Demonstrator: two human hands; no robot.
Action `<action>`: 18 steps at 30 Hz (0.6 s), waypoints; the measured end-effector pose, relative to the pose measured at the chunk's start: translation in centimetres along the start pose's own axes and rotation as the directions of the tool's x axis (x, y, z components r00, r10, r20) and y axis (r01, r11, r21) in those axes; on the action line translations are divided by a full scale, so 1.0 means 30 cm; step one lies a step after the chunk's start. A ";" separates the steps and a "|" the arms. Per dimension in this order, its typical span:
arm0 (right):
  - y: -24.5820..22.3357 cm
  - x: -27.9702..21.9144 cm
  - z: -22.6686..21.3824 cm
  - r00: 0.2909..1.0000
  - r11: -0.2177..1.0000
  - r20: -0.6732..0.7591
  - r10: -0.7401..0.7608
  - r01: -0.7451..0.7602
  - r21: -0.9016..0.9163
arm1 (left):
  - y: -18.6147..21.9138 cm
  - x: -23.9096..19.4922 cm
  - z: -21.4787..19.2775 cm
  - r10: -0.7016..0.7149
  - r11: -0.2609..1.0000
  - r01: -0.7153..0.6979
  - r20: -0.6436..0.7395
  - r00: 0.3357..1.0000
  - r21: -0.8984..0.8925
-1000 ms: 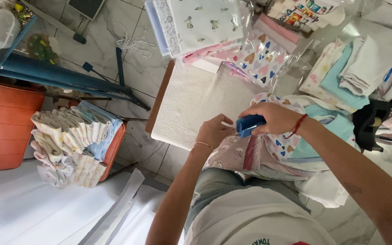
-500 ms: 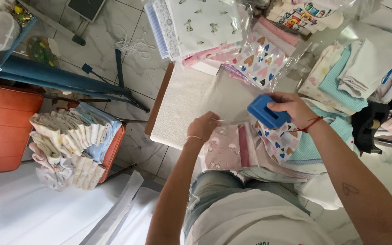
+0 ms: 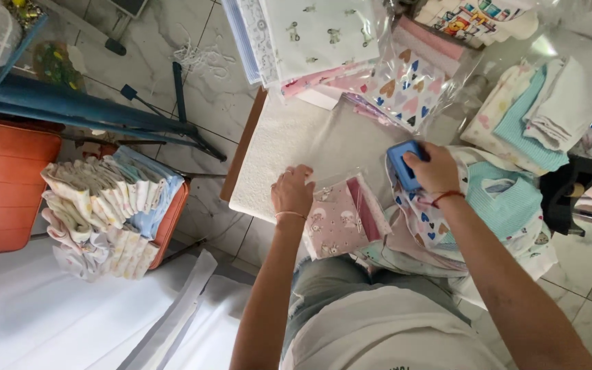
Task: Packaging baby bibs into clear plastic bags
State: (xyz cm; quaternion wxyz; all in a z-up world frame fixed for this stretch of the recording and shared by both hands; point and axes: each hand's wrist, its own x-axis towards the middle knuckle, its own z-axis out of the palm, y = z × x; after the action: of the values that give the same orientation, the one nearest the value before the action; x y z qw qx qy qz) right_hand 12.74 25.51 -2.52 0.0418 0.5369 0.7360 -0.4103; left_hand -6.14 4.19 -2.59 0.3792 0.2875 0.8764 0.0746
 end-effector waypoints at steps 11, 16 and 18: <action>-0.224 -0.248 0.194 0.659 0.533 0.117 -0.743 0.689 -0.491 | 0.110 -0.241 0.057 0.600 0.797 -0.486 -0.567 0.565 0.359; -0.219 -0.243 0.097 0.584 0.522 0.098 -0.806 0.778 -0.349 | 0.025 -0.231 0.042 0.381 0.920 -0.233 -0.581 0.719 0.314; -0.182 -0.234 0.056 0.600 0.564 0.074 -0.796 0.781 -0.270 | -0.022 -0.187 0.041 0.335 0.937 -0.197 -0.584 0.739 0.288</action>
State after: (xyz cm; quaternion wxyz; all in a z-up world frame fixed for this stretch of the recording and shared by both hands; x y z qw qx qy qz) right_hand 10.55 18.64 2.93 -0.0926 0.1519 0.9479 -0.2643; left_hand -2.48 0.41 -0.20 0.0205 0.4071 0.9042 0.1276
